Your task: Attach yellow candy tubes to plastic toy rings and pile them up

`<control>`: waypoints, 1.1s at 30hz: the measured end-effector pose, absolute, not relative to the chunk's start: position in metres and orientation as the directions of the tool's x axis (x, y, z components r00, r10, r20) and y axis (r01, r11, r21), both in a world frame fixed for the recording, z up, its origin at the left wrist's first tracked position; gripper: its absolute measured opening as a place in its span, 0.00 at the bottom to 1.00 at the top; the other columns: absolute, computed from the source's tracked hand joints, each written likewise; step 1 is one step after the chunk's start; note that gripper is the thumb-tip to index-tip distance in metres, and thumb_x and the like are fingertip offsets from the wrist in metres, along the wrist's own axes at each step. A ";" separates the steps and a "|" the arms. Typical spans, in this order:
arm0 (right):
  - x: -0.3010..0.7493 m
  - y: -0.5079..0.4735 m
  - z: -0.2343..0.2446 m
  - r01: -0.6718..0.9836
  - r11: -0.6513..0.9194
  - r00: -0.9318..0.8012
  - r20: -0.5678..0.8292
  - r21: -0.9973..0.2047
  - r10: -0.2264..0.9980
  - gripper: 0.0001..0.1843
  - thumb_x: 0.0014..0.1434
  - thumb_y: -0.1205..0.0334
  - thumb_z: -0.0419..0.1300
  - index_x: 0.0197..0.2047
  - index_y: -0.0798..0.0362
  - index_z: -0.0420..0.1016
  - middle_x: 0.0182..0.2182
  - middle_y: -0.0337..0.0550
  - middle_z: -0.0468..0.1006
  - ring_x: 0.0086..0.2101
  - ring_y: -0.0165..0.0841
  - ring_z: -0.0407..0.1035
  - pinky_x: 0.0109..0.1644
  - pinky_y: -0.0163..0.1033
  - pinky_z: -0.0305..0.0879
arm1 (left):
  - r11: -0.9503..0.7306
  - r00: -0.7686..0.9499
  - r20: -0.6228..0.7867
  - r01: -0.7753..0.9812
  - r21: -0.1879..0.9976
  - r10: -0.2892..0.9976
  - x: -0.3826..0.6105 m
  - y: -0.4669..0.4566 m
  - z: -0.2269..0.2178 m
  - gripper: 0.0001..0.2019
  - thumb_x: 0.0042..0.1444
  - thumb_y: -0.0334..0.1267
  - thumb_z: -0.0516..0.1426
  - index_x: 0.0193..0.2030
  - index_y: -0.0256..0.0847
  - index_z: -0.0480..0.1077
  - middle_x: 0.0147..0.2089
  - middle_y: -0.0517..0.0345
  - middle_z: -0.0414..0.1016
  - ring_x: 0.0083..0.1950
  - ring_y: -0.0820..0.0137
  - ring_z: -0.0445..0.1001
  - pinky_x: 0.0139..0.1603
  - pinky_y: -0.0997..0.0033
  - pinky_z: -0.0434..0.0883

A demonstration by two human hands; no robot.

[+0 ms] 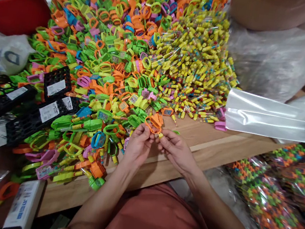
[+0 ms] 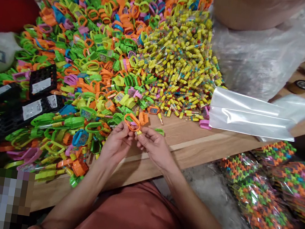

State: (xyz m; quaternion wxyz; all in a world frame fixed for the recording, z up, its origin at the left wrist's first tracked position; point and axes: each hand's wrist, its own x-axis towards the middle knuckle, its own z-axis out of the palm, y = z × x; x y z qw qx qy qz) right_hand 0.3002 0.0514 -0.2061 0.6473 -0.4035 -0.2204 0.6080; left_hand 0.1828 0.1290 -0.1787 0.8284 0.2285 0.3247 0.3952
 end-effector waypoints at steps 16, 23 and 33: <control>0.300 0.054 -0.207 -0.340 -0.006 0.153 -0.061 -0.940 0.986 0.21 0.61 0.43 0.70 0.47 0.51 0.78 0.35 0.40 0.77 0.33 0.31 0.72 0.37 0.34 0.68 | 0.220 0.391 -0.102 -0.269 0.938 0.915 0.168 0.121 -0.169 0.18 0.48 0.50 0.73 0.32 0.39 0.75 0.31 0.61 0.75 0.32 0.76 0.70 0.36 0.77 0.70; 0.364 0.067 -0.227 0.266 0.084 0.389 0.187 -0.960 0.902 0.14 0.68 0.52 0.61 0.50 0.50 0.81 0.45 0.46 0.81 0.44 0.39 0.74 0.49 0.44 0.70 | -0.350 -0.156 0.428 0.366 0.862 0.890 0.079 0.179 -0.100 0.18 0.51 0.45 0.71 0.47 0.41 0.78 0.42 0.60 0.81 0.33 0.75 0.70 0.36 0.69 0.68; 0.397 0.104 -0.245 0.835 -0.142 0.287 0.200 -0.531 0.937 0.11 0.64 0.64 0.60 0.49 0.57 0.78 0.44 0.55 0.79 0.46 0.46 0.71 0.51 0.46 0.67 | -0.638 0.752 0.220 0.322 0.700 0.622 0.178 0.145 -0.182 0.17 0.61 0.24 0.53 0.50 0.41 0.78 0.48 0.51 0.79 0.50 0.64 0.76 0.54 0.62 0.74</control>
